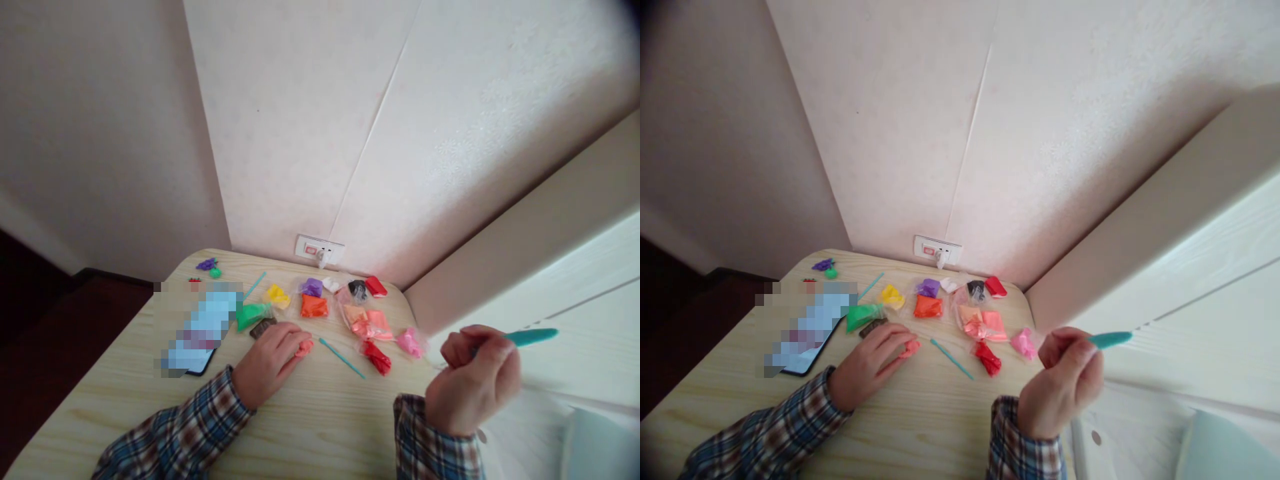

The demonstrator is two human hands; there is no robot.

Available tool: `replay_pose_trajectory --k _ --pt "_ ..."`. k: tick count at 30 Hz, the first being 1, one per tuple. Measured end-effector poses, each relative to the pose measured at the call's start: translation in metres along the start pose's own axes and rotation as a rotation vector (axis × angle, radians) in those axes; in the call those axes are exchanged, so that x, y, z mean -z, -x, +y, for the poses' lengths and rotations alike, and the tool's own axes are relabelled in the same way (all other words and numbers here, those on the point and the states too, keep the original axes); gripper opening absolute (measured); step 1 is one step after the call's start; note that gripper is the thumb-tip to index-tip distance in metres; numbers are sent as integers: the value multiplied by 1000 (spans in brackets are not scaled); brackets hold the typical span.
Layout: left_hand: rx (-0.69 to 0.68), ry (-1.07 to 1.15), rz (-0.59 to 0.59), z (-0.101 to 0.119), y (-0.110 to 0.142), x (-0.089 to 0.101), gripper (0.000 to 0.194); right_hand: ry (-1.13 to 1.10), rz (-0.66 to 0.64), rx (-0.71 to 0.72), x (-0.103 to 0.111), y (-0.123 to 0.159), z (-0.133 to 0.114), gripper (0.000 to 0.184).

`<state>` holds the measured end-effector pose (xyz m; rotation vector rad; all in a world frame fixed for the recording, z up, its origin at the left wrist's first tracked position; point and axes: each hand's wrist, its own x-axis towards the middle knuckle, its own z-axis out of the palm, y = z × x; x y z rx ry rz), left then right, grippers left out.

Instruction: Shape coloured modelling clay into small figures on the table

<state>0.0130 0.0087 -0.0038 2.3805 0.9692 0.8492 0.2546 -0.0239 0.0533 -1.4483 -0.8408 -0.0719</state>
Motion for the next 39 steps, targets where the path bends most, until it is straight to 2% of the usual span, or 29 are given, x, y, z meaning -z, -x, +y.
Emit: replay_pose_trajectory --k 1,3,4,6,9,11,15,20,25,31,36,39 --pt "19 49 41 -1 0 1 26 20 -127 26 -7 3 -5 37" --pt "67 132 99 -2 0 5 27 109 -736 70 -25 16 -8 33" --pt "95 164 116 -3 -1 8 26 140 -951 82 -34 24 -6 31" --pt "144 229 124 -4 -2 11 22 169 -1038 48 -48 42 -1 33" --pt "187 381 115 -4 -4 13 17 61 -1190 46 -54 60 4 31" --pt "229 477 102 -3 -4 12 17 14 -1208 42 -52 64 6 31" --pt "315 565 80 -3 -3 10 17 31 -1123 -6 -47 62 12 32" --pt "287 637 42 -7 -3 12 23 52 -1042 -48 -46 61 22 34" --pt "298 604 42 -9 -5 16 21 34 -1013 -2 -46 63 20 33" --pt "440 673 98 -10 -6 20 31 34 -988 94 -47 65 15 30" --pt "494 714 47 -5 -7 17 23 -14 -959 133 -47 69 19 28" --pt "463 704 27 -4 -6 14 24 1 -966 136 -47 69 22 27"
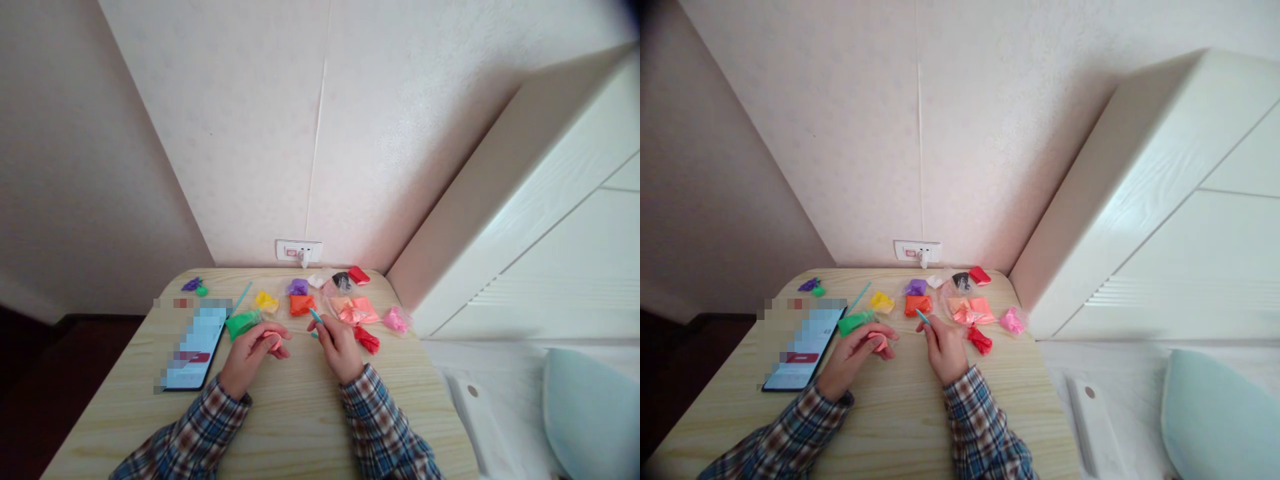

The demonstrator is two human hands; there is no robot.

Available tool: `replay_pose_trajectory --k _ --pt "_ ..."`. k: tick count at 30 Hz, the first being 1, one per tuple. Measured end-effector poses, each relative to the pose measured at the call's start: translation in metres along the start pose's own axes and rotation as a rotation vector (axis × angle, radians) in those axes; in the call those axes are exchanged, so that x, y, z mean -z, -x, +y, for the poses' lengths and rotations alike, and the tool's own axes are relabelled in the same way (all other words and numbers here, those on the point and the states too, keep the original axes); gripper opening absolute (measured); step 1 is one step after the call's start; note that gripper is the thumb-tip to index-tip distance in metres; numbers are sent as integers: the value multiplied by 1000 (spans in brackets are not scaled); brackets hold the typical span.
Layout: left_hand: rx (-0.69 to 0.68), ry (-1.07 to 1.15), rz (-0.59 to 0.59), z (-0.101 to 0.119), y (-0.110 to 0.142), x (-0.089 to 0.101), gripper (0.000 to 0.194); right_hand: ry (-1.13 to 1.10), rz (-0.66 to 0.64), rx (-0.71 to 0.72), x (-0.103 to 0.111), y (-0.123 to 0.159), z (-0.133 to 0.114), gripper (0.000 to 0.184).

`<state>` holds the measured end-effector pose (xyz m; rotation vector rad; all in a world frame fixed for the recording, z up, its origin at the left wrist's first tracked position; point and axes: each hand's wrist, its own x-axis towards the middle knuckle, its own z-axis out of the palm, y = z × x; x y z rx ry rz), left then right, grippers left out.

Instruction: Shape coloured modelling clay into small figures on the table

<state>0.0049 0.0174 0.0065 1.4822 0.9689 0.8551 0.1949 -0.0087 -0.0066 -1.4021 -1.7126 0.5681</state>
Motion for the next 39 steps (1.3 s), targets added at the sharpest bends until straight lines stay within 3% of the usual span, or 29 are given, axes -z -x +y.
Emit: replay_pose_trajectory --k 4,8,9,12,14,21,29,31,34,35,36,39 --pt "-114 -81 11 -4 0 -1 27 -64 91 -92 14 8 6 28" --pt "-121 -63 -1 -5 0 1 35 -129 420 -163 30 16 7 28" --pt "-117 -55 -14 -5 0 2 36 -94 412 -159 30 15 5 28" --pt "-78 -17 -37 -5 1 4 30 15 106 -146 19 9 0 26" --pt "-19 48 -29 -5 0 5 27 21 55 -159 8 7 -2 28" --pt "110 207 20 -2 -1 4 15 -6 32 -161 -5 13 -4 31" --pt "90 228 -33 -3 0 3 15 -11 -47 -149 -7 14 0 30" --pt "120 232 -52 -5 0 2 26 -34 57 -165 0 13 3 28" --pt "144 235 -72 -5 1 2 38 -76 405 -210 11 8 4 27" --pt "147 231 -78 -5 1 2 38 -84 452 -210 12 6 3 27" --pt "149 229 -86 -5 1 1 38 -83 423 -196 11 4 2 26" --pt "148 232 -107 -5 2 0 35 -65 109 -135 -2 4 -6 27"
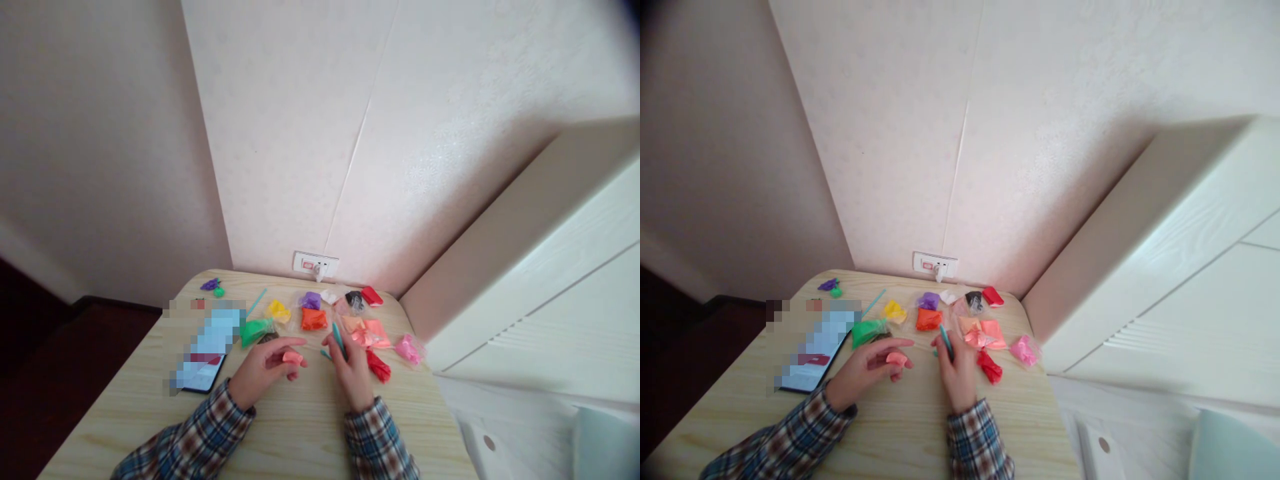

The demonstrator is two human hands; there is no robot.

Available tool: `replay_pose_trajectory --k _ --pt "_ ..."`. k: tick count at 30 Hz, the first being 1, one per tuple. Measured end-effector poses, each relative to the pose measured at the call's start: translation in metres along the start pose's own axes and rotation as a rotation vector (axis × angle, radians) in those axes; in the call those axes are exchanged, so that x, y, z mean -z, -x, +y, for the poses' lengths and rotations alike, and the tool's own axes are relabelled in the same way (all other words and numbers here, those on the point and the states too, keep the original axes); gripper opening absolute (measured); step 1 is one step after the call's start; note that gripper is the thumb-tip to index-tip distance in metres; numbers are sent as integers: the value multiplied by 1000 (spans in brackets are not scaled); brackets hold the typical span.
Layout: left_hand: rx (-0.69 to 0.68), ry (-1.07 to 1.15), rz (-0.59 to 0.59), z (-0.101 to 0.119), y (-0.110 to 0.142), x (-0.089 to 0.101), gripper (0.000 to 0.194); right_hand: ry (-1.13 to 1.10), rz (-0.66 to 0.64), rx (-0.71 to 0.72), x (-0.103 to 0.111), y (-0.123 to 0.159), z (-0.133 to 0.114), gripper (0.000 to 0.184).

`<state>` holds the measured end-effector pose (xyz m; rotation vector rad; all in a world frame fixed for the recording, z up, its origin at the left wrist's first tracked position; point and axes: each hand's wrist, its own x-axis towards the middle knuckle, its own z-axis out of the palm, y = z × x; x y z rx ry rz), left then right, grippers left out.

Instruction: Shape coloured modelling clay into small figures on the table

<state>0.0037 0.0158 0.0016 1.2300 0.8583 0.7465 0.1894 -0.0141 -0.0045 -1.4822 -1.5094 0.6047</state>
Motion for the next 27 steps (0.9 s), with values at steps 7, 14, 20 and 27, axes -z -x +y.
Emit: replay_pose_trajectory --k 7,14,20,27 --pt "-78 4 -85 -4 3 0 24 3 -258 56 -22 18 -16 36" --pt "-73 6 -82 -4 4 -3 24 -189 -338 66 -20 21 -17 29" --pt "-25 -77 -93 -6 4 -5 25 59 -366 254 -18 24 -13 12" --pt "-88 -233 -75 -8 7 -6 27 223 -330 414 -20 23 -9 9"
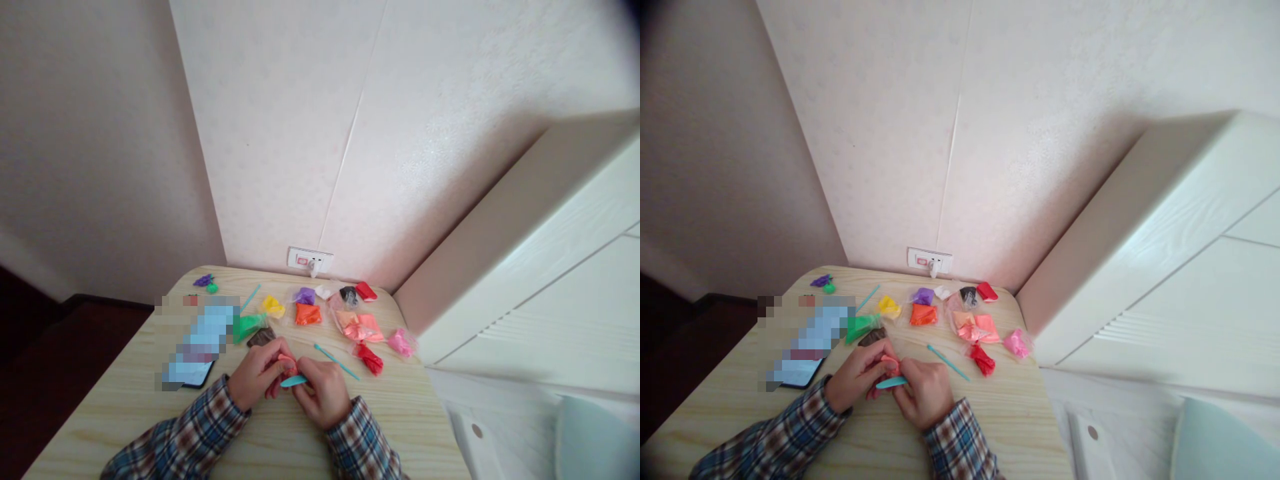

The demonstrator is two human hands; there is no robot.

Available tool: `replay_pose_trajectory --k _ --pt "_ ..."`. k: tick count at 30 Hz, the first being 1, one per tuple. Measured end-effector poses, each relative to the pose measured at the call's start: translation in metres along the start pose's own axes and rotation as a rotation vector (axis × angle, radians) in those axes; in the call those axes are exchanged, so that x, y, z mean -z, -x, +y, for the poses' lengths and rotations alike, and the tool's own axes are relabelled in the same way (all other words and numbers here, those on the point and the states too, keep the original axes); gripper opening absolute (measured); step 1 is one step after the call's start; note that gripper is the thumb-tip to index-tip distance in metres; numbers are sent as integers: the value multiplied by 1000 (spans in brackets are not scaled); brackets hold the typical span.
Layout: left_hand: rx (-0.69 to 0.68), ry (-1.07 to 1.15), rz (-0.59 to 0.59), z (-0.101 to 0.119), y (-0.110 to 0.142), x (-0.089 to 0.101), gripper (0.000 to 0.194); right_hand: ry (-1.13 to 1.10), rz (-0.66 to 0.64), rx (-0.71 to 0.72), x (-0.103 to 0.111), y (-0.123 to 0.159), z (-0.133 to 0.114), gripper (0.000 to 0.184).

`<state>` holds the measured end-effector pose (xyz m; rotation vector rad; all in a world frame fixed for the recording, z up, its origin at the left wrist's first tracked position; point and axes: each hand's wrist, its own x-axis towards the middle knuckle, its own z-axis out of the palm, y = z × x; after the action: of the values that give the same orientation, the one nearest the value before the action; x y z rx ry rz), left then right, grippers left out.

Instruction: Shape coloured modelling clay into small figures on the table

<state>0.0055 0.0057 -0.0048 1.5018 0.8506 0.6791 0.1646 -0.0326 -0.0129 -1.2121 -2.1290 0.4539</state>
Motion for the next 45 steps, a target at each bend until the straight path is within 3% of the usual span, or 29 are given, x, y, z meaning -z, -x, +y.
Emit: replay_pose_trajectory --k 6,14,20,25,29,36,40,43,45 --pt "8 245 -55 3 -4 -1 39 -128 46 -70 5 -1 -4 19" --pt "38 249 7 6 -7 6 37 -339 -9 -79 13 -1 -5 20" --pt "-23 62 13 5 -1 3 27 -305 -15 -57 11 -2 -6 27" --pt "-193 -190 26 13 3 -2 26 -208 121 -202 10 -2 2 33" --pt "-256 -284 -27 13 4 -1 30 -206 113 -238 12 -3 4 29" --pt "-172 -306 40 10 1 -2 25 -248 85 -191 6 -5 -4 33" --pt "-79 -166 20 12 -1 -5 16 -299 48 -191 8 -3 0 41" --pt "-33 -15 -2 13 -1 -5 16 -318 115 -213 12 -1 5 45" --pt "-7 71 8 12 -2 -3 20 -345 181 -248 15 0 6 39"
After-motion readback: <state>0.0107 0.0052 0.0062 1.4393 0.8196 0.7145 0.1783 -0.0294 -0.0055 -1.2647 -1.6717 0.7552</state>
